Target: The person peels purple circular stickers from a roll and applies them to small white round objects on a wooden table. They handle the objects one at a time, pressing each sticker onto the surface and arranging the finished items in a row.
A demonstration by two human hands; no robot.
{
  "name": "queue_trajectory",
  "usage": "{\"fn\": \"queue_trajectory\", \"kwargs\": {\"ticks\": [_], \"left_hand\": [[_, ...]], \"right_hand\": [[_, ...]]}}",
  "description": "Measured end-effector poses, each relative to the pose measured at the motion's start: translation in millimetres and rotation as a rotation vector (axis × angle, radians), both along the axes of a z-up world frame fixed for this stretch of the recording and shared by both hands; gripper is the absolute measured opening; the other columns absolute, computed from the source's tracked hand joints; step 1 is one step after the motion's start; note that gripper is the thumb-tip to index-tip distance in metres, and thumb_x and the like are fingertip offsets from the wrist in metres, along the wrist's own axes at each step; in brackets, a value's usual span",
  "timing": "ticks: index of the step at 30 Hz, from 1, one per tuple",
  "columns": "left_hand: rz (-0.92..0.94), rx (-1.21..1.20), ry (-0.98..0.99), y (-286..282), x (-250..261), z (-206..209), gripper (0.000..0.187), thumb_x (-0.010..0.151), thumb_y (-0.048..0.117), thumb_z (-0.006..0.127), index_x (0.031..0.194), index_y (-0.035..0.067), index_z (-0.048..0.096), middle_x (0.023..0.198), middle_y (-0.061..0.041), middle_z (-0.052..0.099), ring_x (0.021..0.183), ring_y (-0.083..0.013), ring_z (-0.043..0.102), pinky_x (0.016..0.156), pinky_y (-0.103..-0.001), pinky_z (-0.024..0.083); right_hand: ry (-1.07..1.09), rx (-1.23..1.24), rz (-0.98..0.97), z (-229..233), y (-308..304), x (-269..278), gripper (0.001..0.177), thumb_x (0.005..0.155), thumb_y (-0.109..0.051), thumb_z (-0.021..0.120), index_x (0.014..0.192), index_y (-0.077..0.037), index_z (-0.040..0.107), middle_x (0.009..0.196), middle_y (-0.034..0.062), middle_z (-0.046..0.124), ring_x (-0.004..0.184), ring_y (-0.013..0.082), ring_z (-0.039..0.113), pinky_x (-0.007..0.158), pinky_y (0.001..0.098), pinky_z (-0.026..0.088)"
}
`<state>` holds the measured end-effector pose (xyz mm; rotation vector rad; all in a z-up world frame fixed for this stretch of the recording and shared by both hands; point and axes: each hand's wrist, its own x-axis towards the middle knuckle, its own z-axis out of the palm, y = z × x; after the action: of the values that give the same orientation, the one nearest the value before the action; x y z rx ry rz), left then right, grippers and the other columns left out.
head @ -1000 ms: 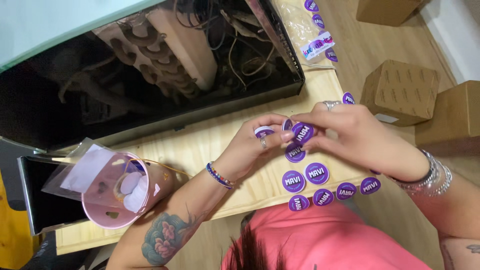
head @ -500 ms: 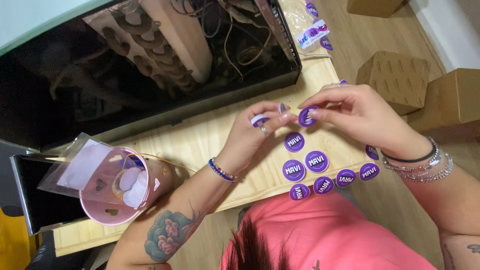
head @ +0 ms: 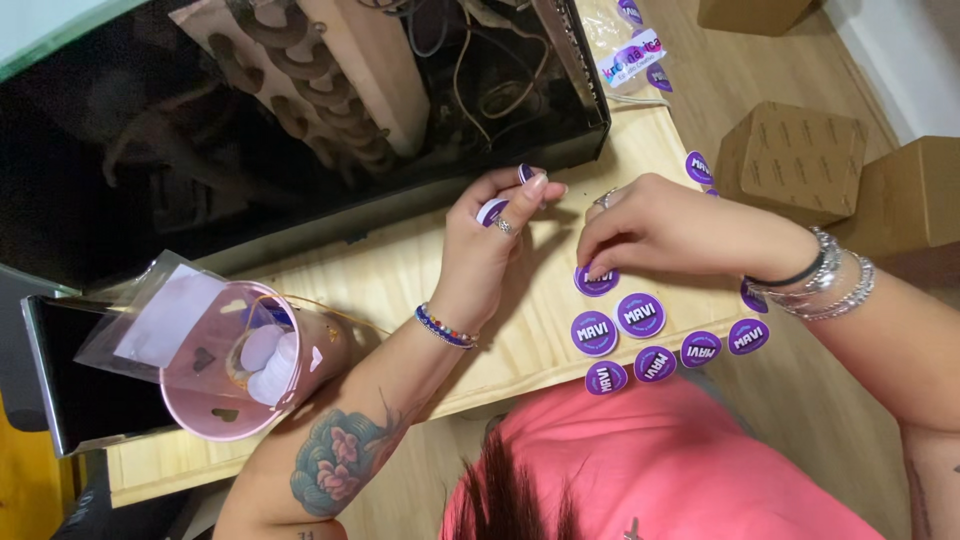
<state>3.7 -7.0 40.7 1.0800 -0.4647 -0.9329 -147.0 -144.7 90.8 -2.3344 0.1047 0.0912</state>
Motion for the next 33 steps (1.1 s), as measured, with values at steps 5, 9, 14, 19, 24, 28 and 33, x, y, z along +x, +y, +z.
{"fn": "queue_trajectory", "kwargs": {"ticks": [5, 9, 14, 19, 24, 28, 33], "left_hand": [[-0.037, -0.006, -0.01, 1.3, 1.8, -7.7, 0.038, 0.092, 0.028, 0.079, 0.118, 0.001, 0.069, 0.094, -0.01, 0.08, 0.052, 0.0058, 0.039, 0.046, -0.009, 0.027], [-0.122, -0.07, 0.035, 0.6, 1.9, -10.3, 0.038, 0.096, 0.028, 0.076, 0.121, 0.001, 0.069, 0.093, -0.007, 0.078, 0.048, 0.0078, 0.035, 0.043, -0.008, 0.025], [-0.441, -0.17, 0.135, 8.9, 2.3, -7.7, 0.047, 0.093, 0.033, 0.076, 0.125, 0.0, 0.067, 0.11, -0.013, 0.075, 0.079, -0.0091, 0.049, 0.07, -0.025, 0.036], [-0.678, -0.216, 0.146, 13.8, 0.4, -11.2, 0.049, 0.088, 0.028, 0.085, 0.124, 0.0, 0.068, 0.118, -0.016, 0.076, 0.104, -0.0193, 0.073, 0.097, -0.033, 0.06], [-0.618, -0.138, 0.067, 12.5, -0.9, -22.2, 0.045, 0.078, 0.012, 0.09, 0.117, 0.003, 0.071, 0.113, -0.008, 0.074, 0.102, -0.0139, 0.069, 0.093, -0.027, 0.058], [-0.635, -0.136, 0.041, 14.8, -2.0, -11.5, 0.047, 0.08, 0.018, 0.089, 0.12, 0.003, 0.07, 0.112, -0.008, 0.074, 0.101, -0.0134, 0.069, 0.093, -0.027, 0.058], [-0.65, -0.095, 0.069, 15.0, -2.1, -11.7, 0.042, 0.08, 0.008, 0.086, 0.118, 0.002, 0.069, 0.109, -0.01, 0.075, 0.095, -0.0157, 0.073, 0.089, -0.027, 0.06]], "right_hand": [[-0.027, -0.152, -0.004, -20.0, -2.9, 1.6, 0.016, 0.086, -0.021, 0.077, 0.096, -0.009, 0.075, 0.072, 0.0159, 0.07, 0.072, 0.036, 0.071, 0.07, 0.046, 0.058], [-0.278, -0.43, -0.101, -10.7, 1.5, -18.3, 0.029, 0.084, -0.025, 0.081, 0.104, -0.008, 0.068, 0.074, 0.0138, 0.067, 0.073, 0.0364, 0.069, 0.068, 0.0493, 0.058], [-0.567, -0.507, -0.237, 29.7, 30.6, -42.4, 0.041, 0.09, -0.025, 0.084, 0.114, 0.003, 0.067, 0.103, 0.0163, 0.067, 0.092, 0.028, 0.065, 0.086, 0.0421, 0.049], [-0.579, -0.574, -0.171, 22.1, 45.5, -46.0, 0.074, 0.085, -0.035, 0.089, 0.141, 0.004, 0.058, 0.137, 0.014, 0.069, 0.11, 0.033, 0.066, 0.103, 0.0427, 0.053], [-0.634, -0.555, -0.205, 21.6, 56.9, -45.3, 0.043, 0.099, -0.015, 0.075, 0.135, 0.004, 0.061, 0.132, 0.0171, 0.072, 0.099, 0.0301, 0.06, 0.091, 0.0383, 0.057], [-0.662, -0.51, -0.223, 16.4, 56.6, -49.1, 0.042, 0.098, -0.014, 0.075, 0.135, 0.004, 0.062, 0.133, 0.02, 0.07, 0.103, 0.0344, 0.064, 0.095, 0.0402, 0.057], [-0.715, -0.459, -0.196, 17.0, 56.2, -49.6, 0.032, 0.097, -0.008, 0.073, 0.124, 0.008, 0.066, 0.13, 0.0227, 0.069, 0.113, 0.0354, 0.071, 0.095, 0.043, 0.057]]}}
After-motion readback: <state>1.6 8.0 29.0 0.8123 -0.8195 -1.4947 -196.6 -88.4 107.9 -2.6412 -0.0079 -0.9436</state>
